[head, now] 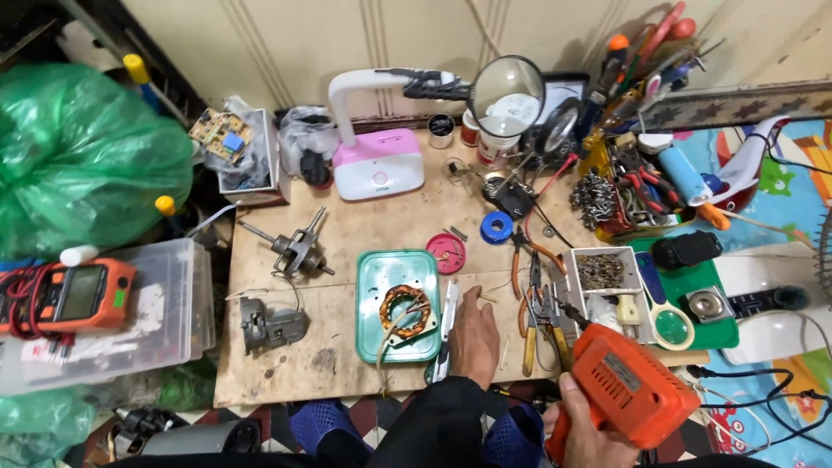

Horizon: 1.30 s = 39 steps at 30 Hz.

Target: The person sits on the floor and works on a small electrical component, likely a motor stator, placed on a green plastic lid. They use a heat gun to apply heat to the copper windings and manipulate the wires with their hands throughout the process.

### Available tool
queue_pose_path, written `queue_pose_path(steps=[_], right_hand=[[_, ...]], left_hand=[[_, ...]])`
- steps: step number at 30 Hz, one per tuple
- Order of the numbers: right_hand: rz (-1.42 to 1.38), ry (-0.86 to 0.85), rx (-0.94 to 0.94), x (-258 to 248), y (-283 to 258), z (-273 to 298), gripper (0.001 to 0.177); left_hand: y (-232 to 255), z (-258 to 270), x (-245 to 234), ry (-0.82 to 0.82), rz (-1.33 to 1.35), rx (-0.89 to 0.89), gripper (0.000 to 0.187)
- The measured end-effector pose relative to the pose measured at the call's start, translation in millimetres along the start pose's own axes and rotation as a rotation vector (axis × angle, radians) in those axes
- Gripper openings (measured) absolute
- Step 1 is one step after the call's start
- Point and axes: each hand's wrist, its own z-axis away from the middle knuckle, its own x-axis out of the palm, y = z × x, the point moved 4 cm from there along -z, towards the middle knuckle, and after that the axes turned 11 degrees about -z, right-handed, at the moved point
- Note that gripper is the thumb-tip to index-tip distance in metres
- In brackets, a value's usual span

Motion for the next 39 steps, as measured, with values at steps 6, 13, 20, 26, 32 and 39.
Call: queue_pose_path(steps=[6, 13, 20, 26, 32, 39], right_hand=[[0.095, 0.018, 0.086, 0, -18, 0, 0.021], [-0.033, -0.014, 0.051, -4, -16, -9, 0.018], [-0.111, -0.035, 0.036, -4, -16, -10, 0.034], [-0.035, -0.121, 0.061, -7, 8, -18, 0.021], [0.064, -0.199, 0.157, 0, 1, -10, 0.032], [0.089, -0.257, 0.305, 19, 21, -1, 0.027]], left_hand=[[-15, -29, 19, 0.100, -0.203, 0.032, 0.017], [-3, -15, 9, 0.109, -0.043, 0.031, 0.029], [-7, -16, 12, 0.031, 0.033, -0.317, 0.035], [4, -2, -1, 0.000, 0.099, -0.416, 0.043], [36, 78, -59, -0.306, 0.126, -0.397, 0.059], [-64, 154, -60, -0.439, -0.144, -0.366, 0.023]])
